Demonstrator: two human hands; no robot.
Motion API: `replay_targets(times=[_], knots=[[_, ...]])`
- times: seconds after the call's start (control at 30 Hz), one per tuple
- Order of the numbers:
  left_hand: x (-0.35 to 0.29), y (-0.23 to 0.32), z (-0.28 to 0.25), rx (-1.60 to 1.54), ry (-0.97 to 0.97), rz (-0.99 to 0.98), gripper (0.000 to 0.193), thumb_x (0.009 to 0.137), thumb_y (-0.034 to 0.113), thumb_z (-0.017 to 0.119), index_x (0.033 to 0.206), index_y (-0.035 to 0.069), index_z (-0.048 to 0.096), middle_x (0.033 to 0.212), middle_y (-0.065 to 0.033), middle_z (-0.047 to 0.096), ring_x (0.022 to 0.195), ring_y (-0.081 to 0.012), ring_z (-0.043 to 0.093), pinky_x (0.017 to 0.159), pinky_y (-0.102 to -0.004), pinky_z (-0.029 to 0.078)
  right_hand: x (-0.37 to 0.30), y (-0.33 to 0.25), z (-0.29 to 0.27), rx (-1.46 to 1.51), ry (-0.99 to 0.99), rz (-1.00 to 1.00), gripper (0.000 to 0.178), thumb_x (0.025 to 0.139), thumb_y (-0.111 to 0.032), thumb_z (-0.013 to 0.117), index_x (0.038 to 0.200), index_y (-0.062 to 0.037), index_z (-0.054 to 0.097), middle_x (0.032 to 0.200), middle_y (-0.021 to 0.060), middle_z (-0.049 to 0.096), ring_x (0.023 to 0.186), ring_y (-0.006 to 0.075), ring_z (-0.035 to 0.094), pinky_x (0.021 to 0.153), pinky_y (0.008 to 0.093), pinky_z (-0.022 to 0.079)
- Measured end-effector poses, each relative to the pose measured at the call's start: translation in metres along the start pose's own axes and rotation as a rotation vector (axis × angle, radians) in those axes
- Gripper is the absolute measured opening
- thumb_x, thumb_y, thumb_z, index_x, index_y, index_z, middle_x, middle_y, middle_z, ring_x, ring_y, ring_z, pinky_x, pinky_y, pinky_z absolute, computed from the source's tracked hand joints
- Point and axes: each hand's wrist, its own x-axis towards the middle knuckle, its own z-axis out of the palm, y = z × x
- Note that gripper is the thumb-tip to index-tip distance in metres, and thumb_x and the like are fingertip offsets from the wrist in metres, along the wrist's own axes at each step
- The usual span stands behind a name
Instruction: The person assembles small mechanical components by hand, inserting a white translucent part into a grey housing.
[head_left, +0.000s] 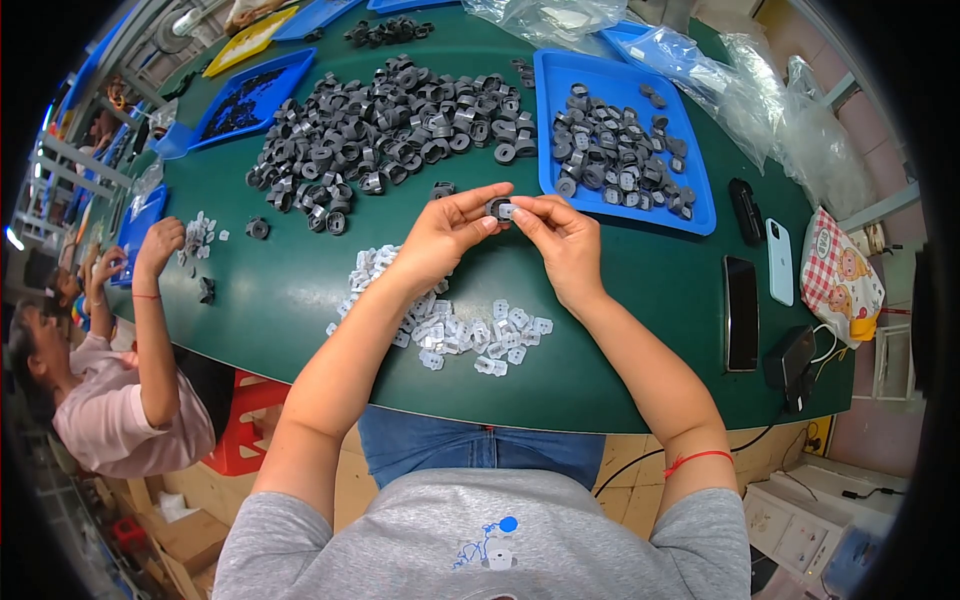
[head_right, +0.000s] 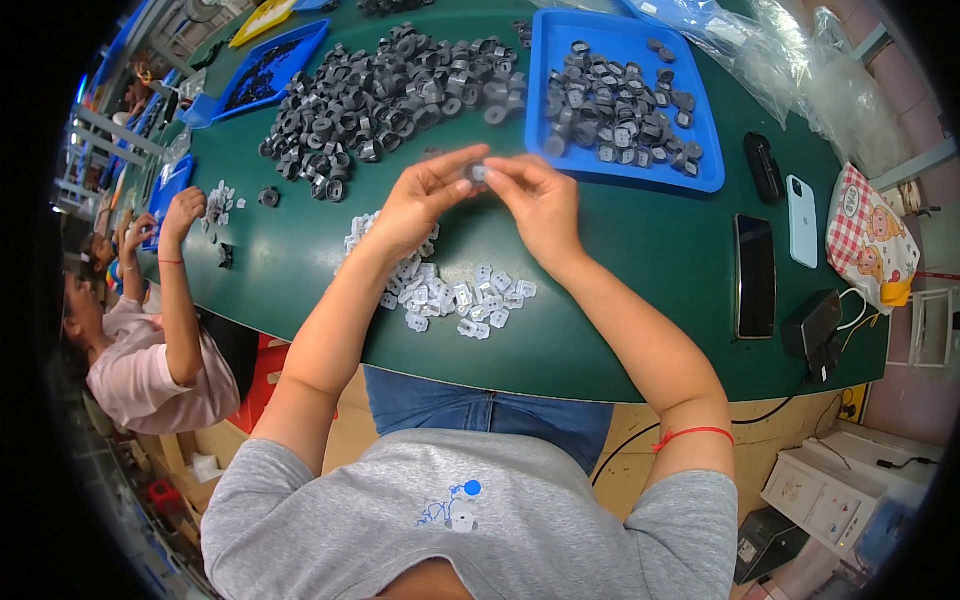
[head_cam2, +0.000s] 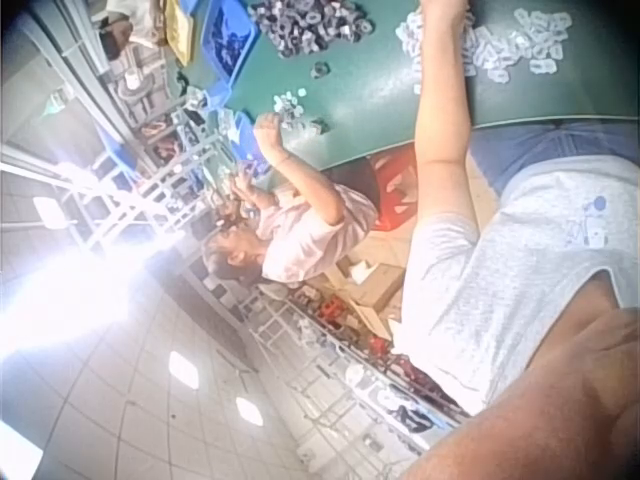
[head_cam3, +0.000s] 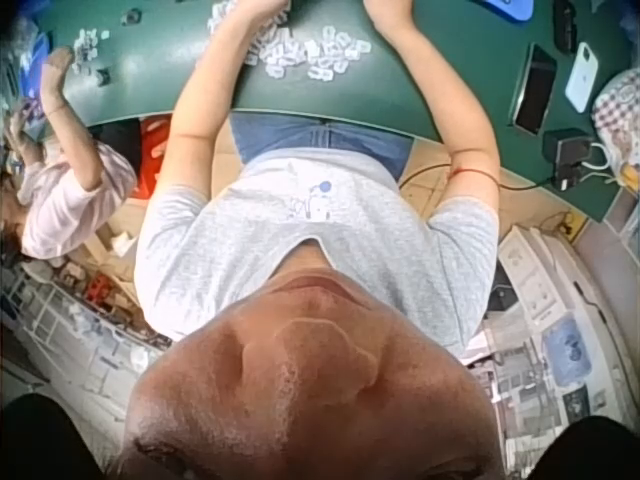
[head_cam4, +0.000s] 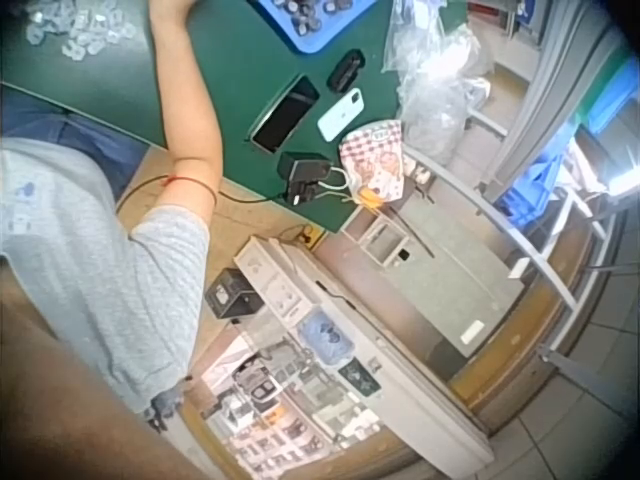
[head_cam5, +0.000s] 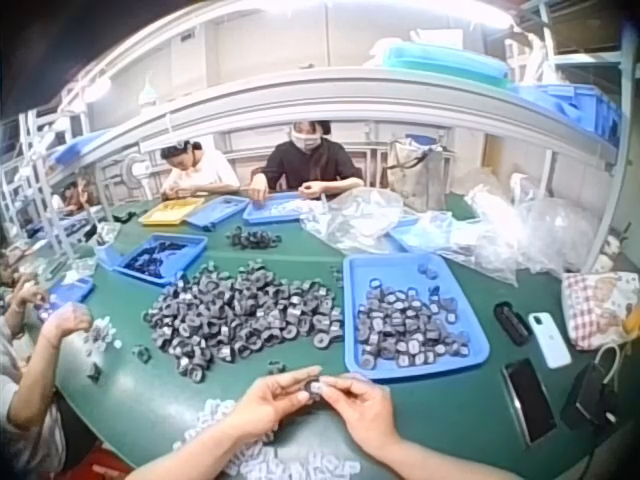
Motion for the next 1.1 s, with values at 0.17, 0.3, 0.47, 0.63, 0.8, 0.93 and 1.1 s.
replay_targets(times=[0.17,0.3,0.47,0.63,0.8,0.93,1.1], knots=[[0.0,-0.008,0.001,0.107,0.03,0.035,0.039,0.083,0.0,0.052,0.121,0.003,0.049,0.084,0.0023,0.054,0.076,-0.0037,0.048,0.071,-0.018,0.04,-0.002,0.002,0.004,0.009,0.045,0.06,0.014,0.079,-0.005,0.063,0.091,0.0021,0.063,0.08,0.0052,0.063,0.071,0.0076,0.057,0.065,0.0201,0.046],[-0.001,-0.007,0.007,0.114,0.073,0.048,0.037,0.083,0.0,0.052,0.12,0.004,0.052,0.078,0.0039,0.049,0.07,-0.0032,0.043,0.067,-0.0171,0.038,-0.001,0.003,0.002,-0.061,0.073,0.067,0.011,0.077,-0.006,0.065,0.084,0.0019,0.062,0.077,0.0048,0.063,0.067,0.0066,0.057,0.06,0.0198,0.045],[-0.002,-0.006,0.008,0.12,0.097,0.058,0.037,0.083,0.0,0.052,0.119,0.004,0.052,0.076,0.0043,0.048,0.069,-0.003,0.041,0.064,-0.0175,0.037,-0.001,0.003,0.001,-0.134,0.089,0.067,0.01,0.076,-0.006,0.066,0.081,0.0016,0.062,0.074,0.0047,0.063,0.065,0.0059,0.056,0.058,0.0197,0.045],[-0.002,-0.009,0.007,0.169,0.095,0.06,0.036,0.082,-0.001,0.053,0.118,0.003,0.053,0.077,0.0034,0.048,0.068,-0.0035,0.042,0.064,-0.0175,0.038,0.0,0.009,-0.001,-0.061,0.019,0.053,0.012,0.076,-0.006,0.067,0.082,0.0019,0.061,0.074,0.0053,0.063,0.065,0.0068,0.056,0.058,0.0201,0.045],[-0.002,-0.007,0.01,0.211,0.112,0.056,0.035,0.081,-0.003,0.053,0.116,0.002,0.054,0.083,-0.0001,0.055,0.074,-0.0048,0.05,0.069,-0.0187,0.042,0.002,0.007,0.0,0.054,0.068,0.184,0.017,0.076,-0.006,0.066,0.089,0.0026,0.059,0.079,0.0062,0.062,0.069,0.008,0.057,0.06,0.0201,0.046],[-0.003,-0.007,0.008,0.139,0.127,0.055,0.032,0.082,-0.001,0.054,0.114,-0.001,0.054,0.095,-0.0075,0.06,0.087,-0.0101,0.056,0.078,-0.0227,0.045,0.004,0.004,-0.004,0.055,-0.034,0.319,0.018,0.077,-0.007,0.066,0.091,0.0025,0.059,0.078,0.0053,0.062,0.069,0.0085,0.057,0.061,0.0205,0.047],[-0.002,-0.011,0.008,0.207,0.127,0.037,0.032,0.083,0.001,0.054,0.115,-0.002,0.052,0.101,-0.0109,0.06,0.092,-0.013,0.057,0.082,-0.0249,0.046,0.002,0.009,-0.002,0.004,0.0,0.268,0.017,0.077,-0.007,0.065,0.091,0.002,0.06,0.077,0.0049,0.061,0.068,0.0087,0.057,0.061,0.021,0.048]])
